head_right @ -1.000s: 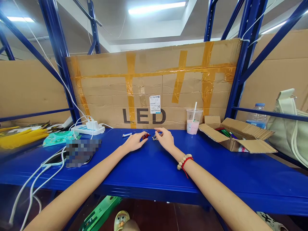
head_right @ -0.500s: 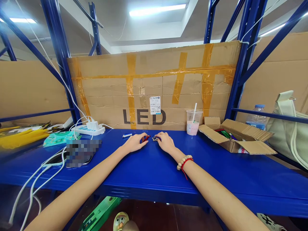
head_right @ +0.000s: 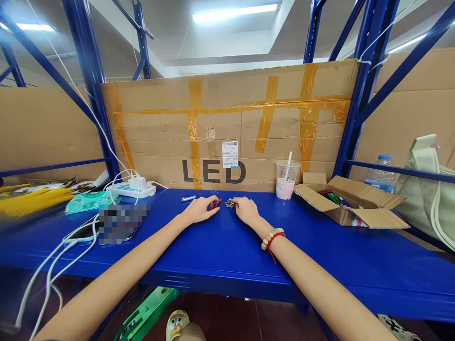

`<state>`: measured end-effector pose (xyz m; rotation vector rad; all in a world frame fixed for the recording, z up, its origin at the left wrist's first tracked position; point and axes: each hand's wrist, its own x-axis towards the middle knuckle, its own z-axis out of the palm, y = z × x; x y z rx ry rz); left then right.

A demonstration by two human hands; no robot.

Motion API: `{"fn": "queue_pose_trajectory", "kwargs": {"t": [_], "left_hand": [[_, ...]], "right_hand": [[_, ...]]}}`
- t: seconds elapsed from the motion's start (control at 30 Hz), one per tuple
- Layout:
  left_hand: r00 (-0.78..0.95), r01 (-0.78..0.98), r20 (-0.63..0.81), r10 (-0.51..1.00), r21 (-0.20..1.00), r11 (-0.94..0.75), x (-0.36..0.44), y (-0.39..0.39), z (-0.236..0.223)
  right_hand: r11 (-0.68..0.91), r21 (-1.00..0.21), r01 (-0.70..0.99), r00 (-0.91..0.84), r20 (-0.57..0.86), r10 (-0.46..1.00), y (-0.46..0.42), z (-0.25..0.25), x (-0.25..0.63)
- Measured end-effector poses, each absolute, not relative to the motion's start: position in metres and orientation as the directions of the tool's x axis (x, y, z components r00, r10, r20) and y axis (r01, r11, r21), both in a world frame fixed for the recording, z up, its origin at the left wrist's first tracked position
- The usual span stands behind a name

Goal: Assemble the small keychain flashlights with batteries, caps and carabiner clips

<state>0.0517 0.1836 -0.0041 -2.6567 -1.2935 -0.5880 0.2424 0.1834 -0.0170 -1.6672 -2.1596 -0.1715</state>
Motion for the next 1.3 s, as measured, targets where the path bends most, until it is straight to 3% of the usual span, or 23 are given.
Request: {"fn": "queue_pose_trajectory", "kwargs": {"t": [0.4,0.73,1.3], "left_hand": [[0.547,0.783,0.398,0.736,0.065,-0.618,0.0524,0.1845,-0.0046],[0.543,0.785,0.397,0.740,0.071,-0.615,0.0519,0.1847,-0.0048],[0.550,0.786,0.399,0.734,0.050,-0.616,0.0490,0.1871,-0.0069]], "right_hand": [[0.287,-0.309,0.907,-0.123,0.457,0.881,0.1801,-0.0141,0.2448],[0.269,-0.428,0.863,-0.076,0.416,0.906,0.1815,-0.0148,0.2434],[0.270,-0.414,0.869,-0.071,0.436,0.897,0.1818,-0.0164,0.2435]]}}
